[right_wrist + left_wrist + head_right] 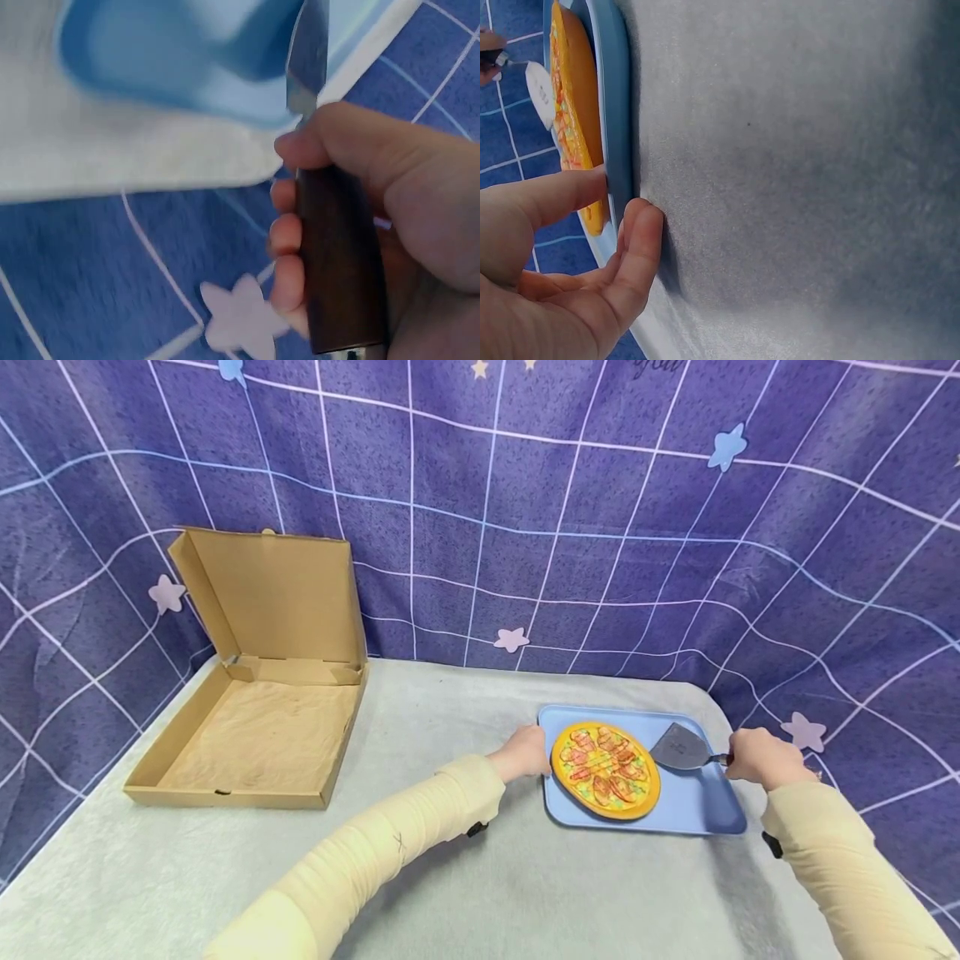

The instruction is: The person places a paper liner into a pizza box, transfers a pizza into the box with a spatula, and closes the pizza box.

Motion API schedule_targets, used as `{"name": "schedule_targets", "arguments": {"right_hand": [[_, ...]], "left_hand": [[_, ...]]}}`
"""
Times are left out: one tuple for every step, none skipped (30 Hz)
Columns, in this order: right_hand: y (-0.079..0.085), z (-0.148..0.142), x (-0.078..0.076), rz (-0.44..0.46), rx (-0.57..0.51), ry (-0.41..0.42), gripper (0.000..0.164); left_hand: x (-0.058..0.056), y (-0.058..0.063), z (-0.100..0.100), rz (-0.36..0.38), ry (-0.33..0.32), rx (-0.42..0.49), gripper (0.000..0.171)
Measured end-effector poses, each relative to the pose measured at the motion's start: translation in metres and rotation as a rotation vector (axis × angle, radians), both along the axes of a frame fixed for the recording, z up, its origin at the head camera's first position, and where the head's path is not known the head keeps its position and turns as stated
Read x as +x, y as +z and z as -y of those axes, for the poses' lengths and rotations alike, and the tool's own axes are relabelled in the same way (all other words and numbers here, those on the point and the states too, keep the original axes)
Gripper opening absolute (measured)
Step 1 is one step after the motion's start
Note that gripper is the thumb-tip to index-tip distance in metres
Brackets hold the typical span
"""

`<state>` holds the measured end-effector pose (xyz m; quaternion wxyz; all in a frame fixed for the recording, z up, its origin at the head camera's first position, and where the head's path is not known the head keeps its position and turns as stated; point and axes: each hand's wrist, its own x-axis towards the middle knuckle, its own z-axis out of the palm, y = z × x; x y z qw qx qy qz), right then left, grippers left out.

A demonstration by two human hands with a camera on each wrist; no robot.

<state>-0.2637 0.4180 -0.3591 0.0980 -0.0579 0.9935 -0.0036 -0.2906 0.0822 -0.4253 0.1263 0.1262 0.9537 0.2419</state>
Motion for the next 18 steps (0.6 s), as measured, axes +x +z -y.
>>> {"name": "schedule_targets", "arguments": {"right_hand": [[0.002, -0.002, 0.000, -0.009, 0.020, 0.029, 0.010], [0.003, -0.003, 0.000, -0.018, 0.043, 0.055, 0.011], [0.004, -0.005, -0.001, -0.029, 0.064, 0.081, 0.012], [0.005, -0.008, -0.002, -0.044, 0.081, 0.108, 0.013], [0.005, -0.010, -0.002, -0.060, 0.097, 0.131, 0.013], [0.006, -0.012, -0.003, -0.077, 0.115, 0.154, 0.014], [0.006, -0.014, -0.003, -0.097, 0.135, 0.171, 0.014], [0.007, -0.016, -0.004, -0.115, 0.150, 0.184, 0.014], [0.009, -0.018, -0.005, -0.137, 0.165, 0.199, 0.015], [0.010, -0.019, -0.005, -0.159, 0.181, 0.216, 0.015], [0.013, -0.020, -0.005, -0.177, 0.198, 0.230, 0.016], [0.015, -0.020, -0.006, -0.200, 0.217, 0.246, 0.017], [0.017, -0.022, -0.006, -0.220, 0.232, 0.264, 0.019], [0.018, -0.023, -0.007, -0.239, 0.249, 0.283, 0.020], [0.020, -0.024, -0.008, -0.257, 0.269, 0.301, 0.022], [0.021, -0.026, -0.009, -0.275, 0.288, 0.319, 0.023], [0.022, -0.027, -0.010, -0.294, 0.304, 0.337, 0.024], [0.022, -0.029, -0.011, -0.310, 0.320, 0.353, 0.025]], "left_hand": [[0.000, 0.000, 0.000, -0.002, 0.000, -0.001, 0.018], [0.000, 0.000, 0.000, -0.001, 0.000, -0.003, 0.019], [0.000, 0.000, 0.000, -0.001, 0.002, -0.005, 0.020], [0.000, 0.000, -0.001, -0.003, 0.001, -0.010, 0.022], [0.000, 0.000, -0.001, -0.004, 0.000, -0.012, 0.023], [0.000, 0.000, -0.001, -0.004, 0.001, -0.016, 0.024], [0.000, 0.000, -0.001, -0.006, 0.000, -0.022, 0.025], [0.000, 0.001, -0.001, -0.006, -0.001, -0.025, 0.026], [0.000, 0.001, -0.001, -0.007, -0.002, -0.026, 0.026], [0.000, 0.001, -0.001, -0.008, -0.005, -0.028, 0.025], [0.000, 0.002, 0.000, -0.008, -0.007, -0.028, 0.024], [0.001, 0.002, 0.000, -0.003, -0.009, -0.027, 0.023], [0.001, 0.002, 0.000, -0.001, -0.010, -0.024, 0.022], [0.001, 0.002, 0.001, 0.005, -0.010, -0.018, 0.020], [0.000, 0.002, 0.001, 0.007, -0.011, -0.016, 0.019], [0.000, 0.002, 0.001, 0.012, -0.011, -0.012, 0.017], [0.000, 0.002, 0.001, 0.015, -0.010, -0.008, 0.016], [0.000, 0.002, 0.001, 0.020, -0.008, -0.003, 0.015]]}}
